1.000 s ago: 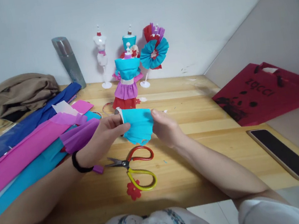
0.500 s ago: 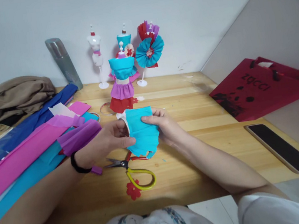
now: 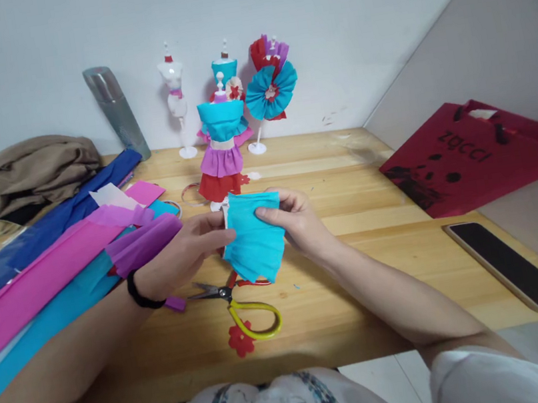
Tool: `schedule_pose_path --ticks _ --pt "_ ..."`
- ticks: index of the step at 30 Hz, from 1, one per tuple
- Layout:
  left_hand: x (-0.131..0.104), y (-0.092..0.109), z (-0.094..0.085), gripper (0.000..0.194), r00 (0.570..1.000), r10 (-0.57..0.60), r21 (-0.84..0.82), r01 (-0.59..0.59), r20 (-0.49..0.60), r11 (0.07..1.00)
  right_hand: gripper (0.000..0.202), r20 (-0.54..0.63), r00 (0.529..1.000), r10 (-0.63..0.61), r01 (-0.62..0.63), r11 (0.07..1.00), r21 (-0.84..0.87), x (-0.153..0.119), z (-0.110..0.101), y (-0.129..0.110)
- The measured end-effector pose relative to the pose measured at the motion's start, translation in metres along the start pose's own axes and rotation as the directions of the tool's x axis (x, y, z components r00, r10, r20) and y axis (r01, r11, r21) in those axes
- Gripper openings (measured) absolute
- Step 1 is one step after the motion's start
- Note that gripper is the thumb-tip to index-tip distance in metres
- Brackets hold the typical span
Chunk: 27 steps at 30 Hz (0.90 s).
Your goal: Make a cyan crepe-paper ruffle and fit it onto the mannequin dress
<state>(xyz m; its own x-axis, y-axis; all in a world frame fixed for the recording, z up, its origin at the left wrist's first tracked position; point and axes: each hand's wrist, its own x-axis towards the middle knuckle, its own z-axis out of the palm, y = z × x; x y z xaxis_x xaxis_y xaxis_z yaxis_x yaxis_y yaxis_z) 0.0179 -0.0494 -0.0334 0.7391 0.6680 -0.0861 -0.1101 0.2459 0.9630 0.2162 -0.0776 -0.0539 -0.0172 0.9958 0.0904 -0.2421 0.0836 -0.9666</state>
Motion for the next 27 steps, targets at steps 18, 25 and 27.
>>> schedule_pose_path --ticks 18,25,27 --pt "-0.003 0.018 -0.012 0.027 0.996 0.011 0.436 -0.05 0.091 0.899 0.029 0.176 0.954 0.242 -0.223 0.967 -0.12 0.001 -0.003 -0.007" --pt "-0.004 0.023 -0.014 0.022 0.999 0.047 0.543 -0.029 -0.02 0.84 0.031 0.203 0.954 0.221 -0.188 0.967 -0.172 -0.001 -0.003 -0.011" --pt "-0.004 0.023 -0.011 0.024 0.998 0.061 0.577 -0.057 0.011 0.815 0.032 0.163 0.965 0.205 -0.162 0.956 -0.243 -0.001 -0.001 -0.01"
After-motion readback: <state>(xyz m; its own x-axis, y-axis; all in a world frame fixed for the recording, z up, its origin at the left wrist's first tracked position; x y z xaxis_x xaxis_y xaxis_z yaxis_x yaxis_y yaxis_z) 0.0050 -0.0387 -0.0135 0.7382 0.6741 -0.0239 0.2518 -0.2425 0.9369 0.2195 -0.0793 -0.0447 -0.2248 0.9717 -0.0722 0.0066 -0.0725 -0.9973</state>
